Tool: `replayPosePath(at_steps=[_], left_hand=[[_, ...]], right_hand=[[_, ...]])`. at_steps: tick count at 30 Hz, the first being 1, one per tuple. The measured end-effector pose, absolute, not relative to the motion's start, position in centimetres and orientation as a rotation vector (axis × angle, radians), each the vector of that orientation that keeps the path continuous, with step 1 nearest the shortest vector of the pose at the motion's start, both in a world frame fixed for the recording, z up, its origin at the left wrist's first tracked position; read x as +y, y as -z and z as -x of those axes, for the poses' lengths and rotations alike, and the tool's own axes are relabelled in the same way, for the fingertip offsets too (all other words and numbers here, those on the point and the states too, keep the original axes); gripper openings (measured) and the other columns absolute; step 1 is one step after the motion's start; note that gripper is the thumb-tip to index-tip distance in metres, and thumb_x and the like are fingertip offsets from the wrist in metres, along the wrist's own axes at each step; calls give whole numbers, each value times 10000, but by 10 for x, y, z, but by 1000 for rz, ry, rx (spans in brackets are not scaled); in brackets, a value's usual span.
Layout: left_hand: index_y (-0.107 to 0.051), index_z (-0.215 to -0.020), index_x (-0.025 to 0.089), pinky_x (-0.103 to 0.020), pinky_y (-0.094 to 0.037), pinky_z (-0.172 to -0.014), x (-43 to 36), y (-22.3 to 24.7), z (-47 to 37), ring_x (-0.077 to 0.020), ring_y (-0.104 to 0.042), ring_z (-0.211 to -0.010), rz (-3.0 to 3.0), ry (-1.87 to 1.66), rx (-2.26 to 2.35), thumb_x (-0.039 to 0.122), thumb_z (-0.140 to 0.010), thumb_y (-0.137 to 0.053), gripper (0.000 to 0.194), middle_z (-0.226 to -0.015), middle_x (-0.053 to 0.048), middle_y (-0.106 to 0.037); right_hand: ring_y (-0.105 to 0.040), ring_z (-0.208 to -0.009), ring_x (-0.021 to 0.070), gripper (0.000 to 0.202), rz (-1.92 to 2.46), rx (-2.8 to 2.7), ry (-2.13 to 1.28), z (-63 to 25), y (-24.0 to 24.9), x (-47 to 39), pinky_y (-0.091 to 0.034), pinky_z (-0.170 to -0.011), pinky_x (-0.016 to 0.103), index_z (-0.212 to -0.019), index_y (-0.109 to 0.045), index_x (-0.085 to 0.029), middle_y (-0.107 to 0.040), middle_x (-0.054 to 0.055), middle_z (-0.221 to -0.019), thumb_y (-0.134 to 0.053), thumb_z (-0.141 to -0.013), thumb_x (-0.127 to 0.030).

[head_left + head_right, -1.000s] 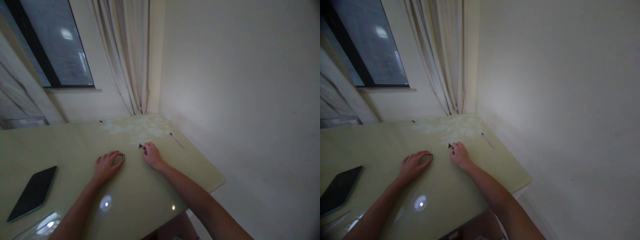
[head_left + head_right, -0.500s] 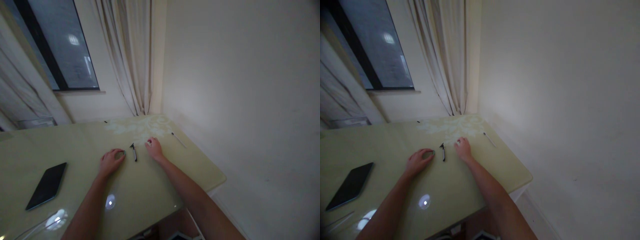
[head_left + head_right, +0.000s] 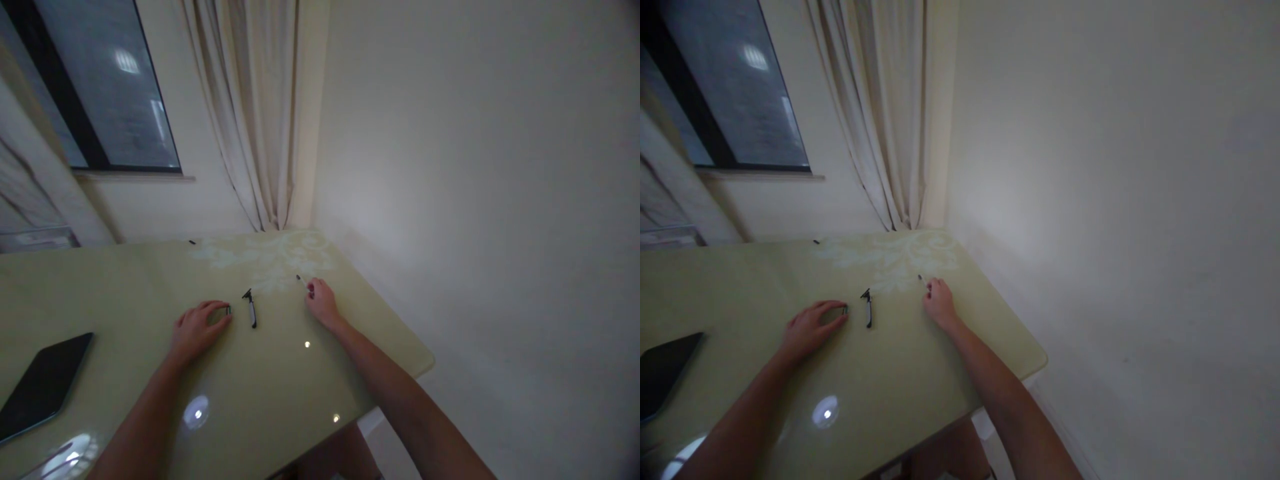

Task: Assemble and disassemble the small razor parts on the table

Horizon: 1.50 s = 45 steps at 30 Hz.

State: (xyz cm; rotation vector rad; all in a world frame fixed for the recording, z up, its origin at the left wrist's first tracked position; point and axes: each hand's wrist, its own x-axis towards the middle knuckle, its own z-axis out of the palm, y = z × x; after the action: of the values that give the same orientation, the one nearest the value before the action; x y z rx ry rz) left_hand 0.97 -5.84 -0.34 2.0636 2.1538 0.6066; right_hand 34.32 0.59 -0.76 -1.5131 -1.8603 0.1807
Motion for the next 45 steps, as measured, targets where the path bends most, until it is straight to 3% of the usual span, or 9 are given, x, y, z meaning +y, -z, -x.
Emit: replayPosePath(at_steps=[7,18,20,24,27,32,38,42,45], left_hand=[[-715,-1236,317,-486,-380,-1123,-63,0,-12,-308,-605,-1262,-2064,-611,2151,529,-918,-516,430,-1377,-44,-676],[-664,-1310,279,-487,-404,-1074,-67,4,-10,-326,-610,-1236,-2076,-605,2243,523,-922,-493,489,-1368,-84,-672],[-687,-1243,253,-471,-404,-1054,-73,-2,-20,-322,-614,-1207,-2139,-622,2256,513,-937,-472,455,-1315,-99,-692],[-684,-888,225,-426,-437,-903,-89,-16,-63,-287,-668,-996,-2249,-510,2273,533,-981,-404,426,-1009,-97,-744],[-637,-807,211,-433,-433,-825,-94,-20,-91,-310,-680,-923,-2244,-324,2287,548,-974,-408,440,-901,-109,-729],[-582,-750,215,-400,-408,-761,-93,-19,-91,-281,-680,-796,-2181,-297,2265,415,-986,-383,368,-818,-88,-708],[-565,-744,221,-331,-393,-715,-101,-18,-87,-194,-572,-680,-2367,-911,1936,437,-1007,-409,374,-724,-24,-606],[-650,-785,218,-322,-412,-750,-106,-13,-99,-187,-567,-723,-2458,-1000,1552,443,-985,-504,335,-754,-22,-622],[-677,-805,209,-297,-423,-690,-105,-17,-98,-177,-555,-699,-2184,-1107,1500,493,-989,-508,378,-743,-20,-613]], right_hand=[[-616,-911,202,241,1407,-2012,-378,-262,13,-22,-487,-842,303,-992,-675,-171,-641,96,-1030,-580,-806,-50],[-632,-851,191,261,1251,-2108,-537,-254,10,-36,-530,-822,293,-1077,-743,-180,-638,86,-1047,-631,-850,-115],[-629,-850,186,268,1200,-2111,-561,-254,9,-39,-531,-826,293,-1106,-740,-165,-637,89,-1051,-645,-858,-129],[-621,-834,173,285,1140,-2012,-610,-254,5,-41,-534,-813,296,-1166,-717,-164,-625,81,-1054,-679,-885,-194],[-608,-809,153,226,1106,-1885,-620,-257,-1,-40,-525,-781,276,-1122,-721,-178,-627,62,-1037,-662,-904,-182],[-583,-785,142,128,1057,-1789,-642,-261,-9,-42,-488,-719,248,-1012,-739,-167,-639,48,-966,-647,-923,-175],[-595,-827,164,324,971,-1654,-880,-258,-10,-48,-452,-786,291,-894,-718,-163,-638,34,-851,-555,-1020,-412],[-607,-768,166,508,786,-1416,-1332,-257,-11,-47,-468,-723,289,-946,-680,-157,-645,32,-813,-571,-949,-653],[-503,-603,123,543,668,-1379,-1516,-262,-19,-50,-402,-603,255,-950,-674,-160,-555,-26,-666,-615,-898,-697]])
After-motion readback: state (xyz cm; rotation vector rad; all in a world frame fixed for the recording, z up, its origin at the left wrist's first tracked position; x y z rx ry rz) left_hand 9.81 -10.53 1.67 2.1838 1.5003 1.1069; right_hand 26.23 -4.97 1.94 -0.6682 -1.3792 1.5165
